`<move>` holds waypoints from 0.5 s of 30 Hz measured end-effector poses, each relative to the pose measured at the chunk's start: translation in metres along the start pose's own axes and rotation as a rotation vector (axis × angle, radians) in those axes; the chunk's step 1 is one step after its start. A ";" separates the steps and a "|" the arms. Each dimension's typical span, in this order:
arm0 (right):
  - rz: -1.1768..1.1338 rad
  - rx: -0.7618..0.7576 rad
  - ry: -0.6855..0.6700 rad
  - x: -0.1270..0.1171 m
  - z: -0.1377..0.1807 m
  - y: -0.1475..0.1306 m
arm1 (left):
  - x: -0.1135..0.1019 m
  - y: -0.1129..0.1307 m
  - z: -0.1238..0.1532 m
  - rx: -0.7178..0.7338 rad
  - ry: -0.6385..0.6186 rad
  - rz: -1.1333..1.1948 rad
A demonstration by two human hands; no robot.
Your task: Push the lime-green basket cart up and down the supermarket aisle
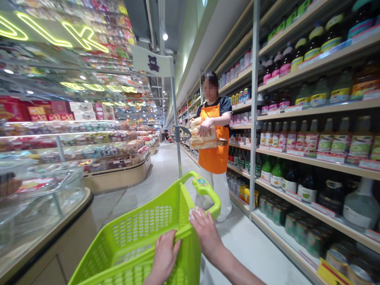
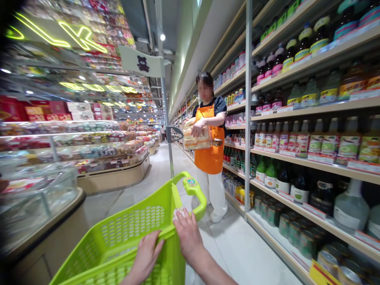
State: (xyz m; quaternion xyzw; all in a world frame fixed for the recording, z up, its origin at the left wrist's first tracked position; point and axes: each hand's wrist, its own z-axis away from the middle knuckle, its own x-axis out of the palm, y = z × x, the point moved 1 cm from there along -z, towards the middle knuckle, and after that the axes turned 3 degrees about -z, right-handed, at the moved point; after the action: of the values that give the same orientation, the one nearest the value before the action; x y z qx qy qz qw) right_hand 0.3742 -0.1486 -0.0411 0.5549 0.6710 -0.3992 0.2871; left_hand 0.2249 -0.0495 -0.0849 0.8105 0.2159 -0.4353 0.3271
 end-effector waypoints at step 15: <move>0.206 0.178 0.179 -0.058 -0.060 0.054 | -0.007 0.014 0.000 -0.119 -0.021 0.092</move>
State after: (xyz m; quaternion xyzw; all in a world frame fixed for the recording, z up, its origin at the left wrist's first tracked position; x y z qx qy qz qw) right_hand 0.4429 -0.1234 0.0259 0.6773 0.5955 -0.3747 0.2151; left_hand 0.2299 -0.0596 -0.0742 0.7939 0.2007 -0.4148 0.3967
